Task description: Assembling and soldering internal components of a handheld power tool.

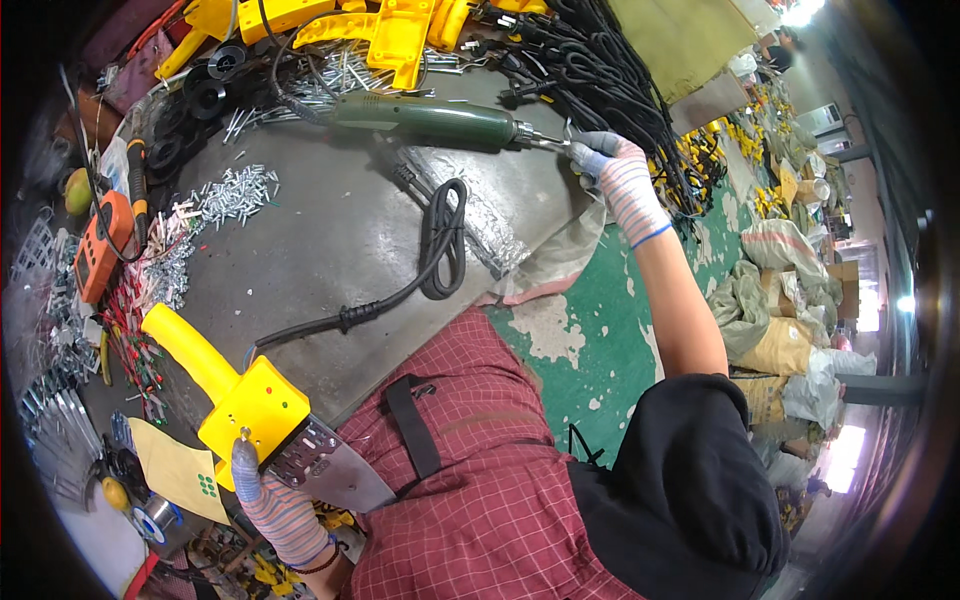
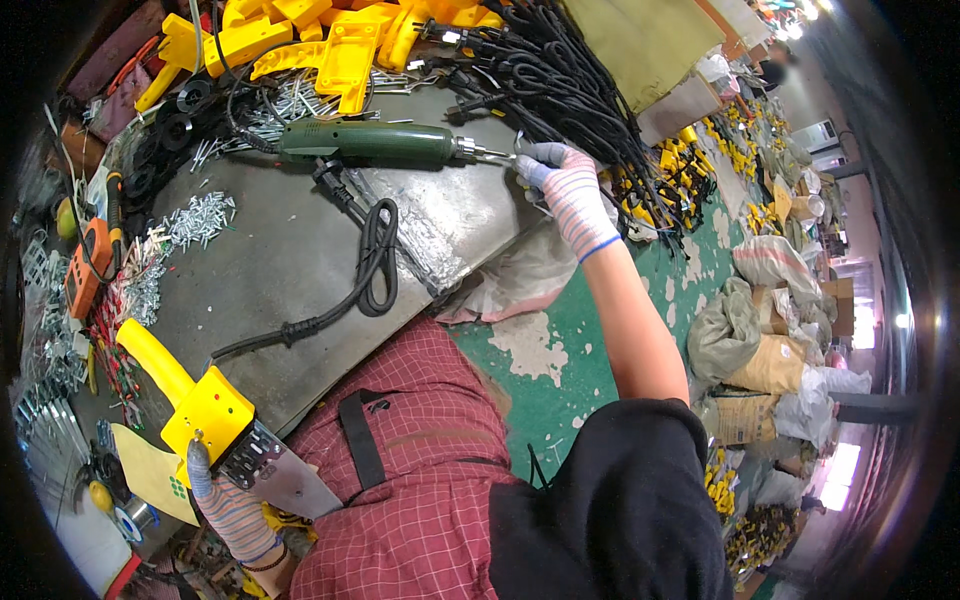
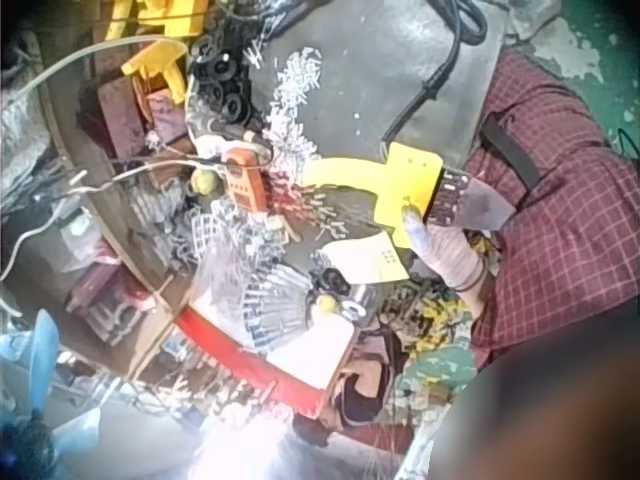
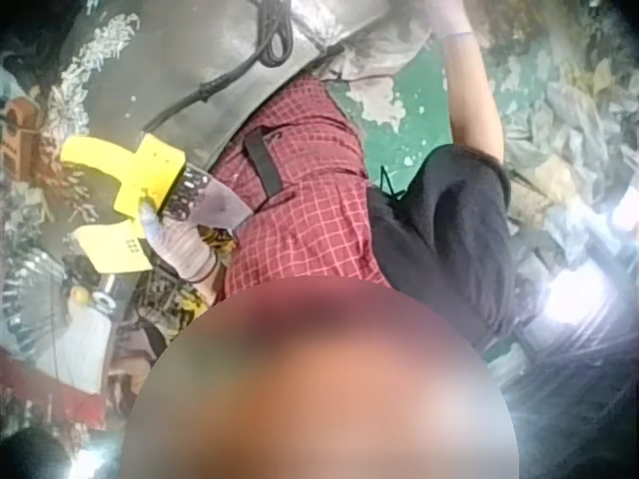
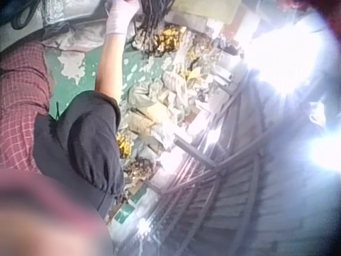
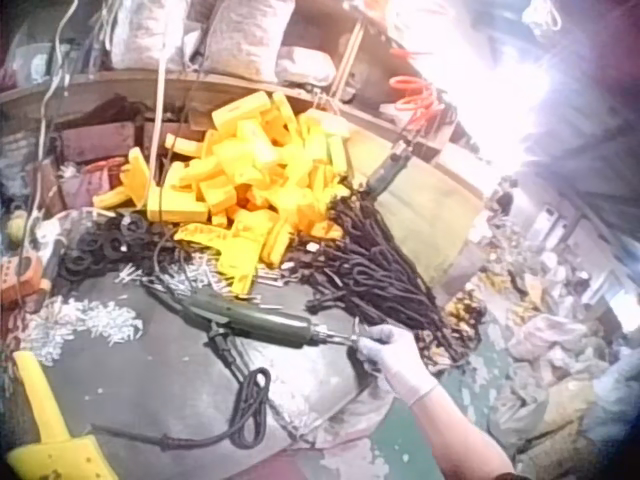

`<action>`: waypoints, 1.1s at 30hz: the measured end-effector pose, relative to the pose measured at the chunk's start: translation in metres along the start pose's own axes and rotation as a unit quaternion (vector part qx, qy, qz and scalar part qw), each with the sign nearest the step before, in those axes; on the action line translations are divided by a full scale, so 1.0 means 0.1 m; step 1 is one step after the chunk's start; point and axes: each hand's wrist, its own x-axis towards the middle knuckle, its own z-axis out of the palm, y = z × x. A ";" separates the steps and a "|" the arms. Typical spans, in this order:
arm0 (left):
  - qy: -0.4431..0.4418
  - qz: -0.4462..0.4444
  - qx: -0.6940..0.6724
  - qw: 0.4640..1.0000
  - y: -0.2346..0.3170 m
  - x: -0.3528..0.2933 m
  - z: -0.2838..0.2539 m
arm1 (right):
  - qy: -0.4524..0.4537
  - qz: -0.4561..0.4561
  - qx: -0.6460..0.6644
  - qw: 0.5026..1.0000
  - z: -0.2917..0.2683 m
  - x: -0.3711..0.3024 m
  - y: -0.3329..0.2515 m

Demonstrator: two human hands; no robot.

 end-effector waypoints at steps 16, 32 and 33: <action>-0.023 -0.006 -0.021 0.999 0.05 0.02 -0.08 | -0.101 0.056 0.126 0.985 -0.05 0.18 -0.02; -0.002 0.006 -0.028 1.000 0.03 0.04 -0.04 | -0.097 0.221 0.283 0.928 -0.03 0.20 -0.09; -0.004 0.008 -0.027 1.000 0.02 0.06 -0.05 | -0.096 0.221 0.283 0.928 -0.02 0.18 -0.10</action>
